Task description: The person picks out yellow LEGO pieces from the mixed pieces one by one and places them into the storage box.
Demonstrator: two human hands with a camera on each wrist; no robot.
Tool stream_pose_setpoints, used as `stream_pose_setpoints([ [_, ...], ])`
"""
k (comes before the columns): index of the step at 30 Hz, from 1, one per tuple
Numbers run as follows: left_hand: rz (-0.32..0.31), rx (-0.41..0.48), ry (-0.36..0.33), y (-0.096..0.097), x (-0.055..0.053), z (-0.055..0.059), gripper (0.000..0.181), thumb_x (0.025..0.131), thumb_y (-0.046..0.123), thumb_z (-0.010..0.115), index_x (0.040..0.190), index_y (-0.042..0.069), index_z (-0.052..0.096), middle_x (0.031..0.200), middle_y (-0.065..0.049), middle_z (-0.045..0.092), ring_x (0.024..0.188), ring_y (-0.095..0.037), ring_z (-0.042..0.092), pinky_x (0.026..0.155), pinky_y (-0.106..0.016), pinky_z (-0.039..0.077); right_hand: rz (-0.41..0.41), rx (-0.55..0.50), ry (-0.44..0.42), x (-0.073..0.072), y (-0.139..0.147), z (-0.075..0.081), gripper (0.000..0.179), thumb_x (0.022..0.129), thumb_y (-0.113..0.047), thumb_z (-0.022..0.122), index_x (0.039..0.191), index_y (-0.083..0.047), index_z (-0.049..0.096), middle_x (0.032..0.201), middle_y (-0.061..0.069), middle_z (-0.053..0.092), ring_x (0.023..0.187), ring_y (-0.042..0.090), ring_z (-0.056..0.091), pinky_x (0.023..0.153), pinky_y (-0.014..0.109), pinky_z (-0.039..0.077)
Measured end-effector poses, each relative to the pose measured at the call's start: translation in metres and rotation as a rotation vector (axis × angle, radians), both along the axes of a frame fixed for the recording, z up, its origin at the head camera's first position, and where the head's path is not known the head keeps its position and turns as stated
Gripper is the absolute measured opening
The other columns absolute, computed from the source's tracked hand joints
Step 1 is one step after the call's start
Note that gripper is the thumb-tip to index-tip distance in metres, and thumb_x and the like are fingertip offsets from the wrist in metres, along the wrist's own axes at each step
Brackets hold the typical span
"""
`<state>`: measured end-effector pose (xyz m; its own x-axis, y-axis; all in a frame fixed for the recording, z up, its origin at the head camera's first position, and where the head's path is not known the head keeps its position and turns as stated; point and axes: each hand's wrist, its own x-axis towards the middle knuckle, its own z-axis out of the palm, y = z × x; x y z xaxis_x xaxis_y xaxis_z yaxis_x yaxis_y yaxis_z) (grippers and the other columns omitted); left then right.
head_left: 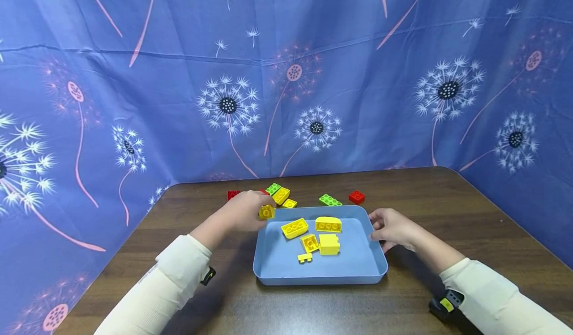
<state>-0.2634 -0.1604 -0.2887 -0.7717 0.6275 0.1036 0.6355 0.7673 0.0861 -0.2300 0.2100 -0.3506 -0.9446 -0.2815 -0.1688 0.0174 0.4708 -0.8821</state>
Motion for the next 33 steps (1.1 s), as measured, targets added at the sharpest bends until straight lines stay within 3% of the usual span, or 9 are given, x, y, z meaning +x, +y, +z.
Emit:
stream_pose_setpoints([
  [11,-0.135,-0.097,-0.044,0.014,0.027,-0.005,0.038,0.079,0.018,0.076,0.115,0.012,0.069,0.096,0.004,0.069,0.072,-0.008,0.055,0.067,-0.027,0.052,-0.007,0.015,-0.008,0.0,0.0,0.0,0.06,0.079,0.009,0.066,0.129,0.022,0.035,0.092,0.02,0.058,0.071,0.022,0.063,0.056,0.042,0.059],
  [16,-0.173,-0.156,-0.065,0.02,0.034,-0.013,0.038,0.079,0.019,0.077,0.116,0.013,0.069,0.1,0.004,0.071,0.076,-0.006,0.057,0.068,-0.025,0.053,-0.004,0.022,-0.014,0.0,0.0,0.001,0.061,0.08,0.009,0.065,0.13,0.023,0.034,0.093,0.021,0.058,0.072,0.023,0.064,0.057,0.042,0.059],
  [22,-0.212,-0.156,-0.09,0.025,0.038,-0.023,0.038,0.077,0.018,0.079,0.113,0.014,0.071,0.101,0.006,0.071,0.076,-0.004,0.056,0.07,-0.023,0.053,-0.011,0.024,-0.016,-0.001,-0.002,0.002,0.06,0.08,0.009,0.065,0.13,0.022,0.034,0.092,0.02,0.057,0.071,0.022,0.064,0.057,0.042,0.059],
  [26,-0.21,-0.168,-0.124,0.027,0.04,-0.029,0.038,0.076,0.019,0.08,0.113,0.017,0.071,0.099,0.008,0.07,0.073,-0.004,0.053,0.068,-0.022,0.051,-0.016,0.033,-0.025,0.0,-0.002,0.002,0.059,0.081,0.009,0.065,0.13,0.022,0.034,0.093,0.02,0.057,0.072,0.023,0.064,0.057,0.042,0.059],
  [33,-0.197,-0.173,-0.163,0.029,0.038,-0.034,0.04,0.076,0.02,0.082,0.114,0.019,0.071,0.101,0.01,0.07,0.077,-0.004,0.055,0.076,-0.024,0.053,-0.023,0.051,-0.025,-0.001,-0.002,0.003,0.059,0.082,0.009,0.066,0.13,0.021,0.035,0.095,0.022,0.059,0.074,0.024,0.065,0.059,0.042,0.059],
])
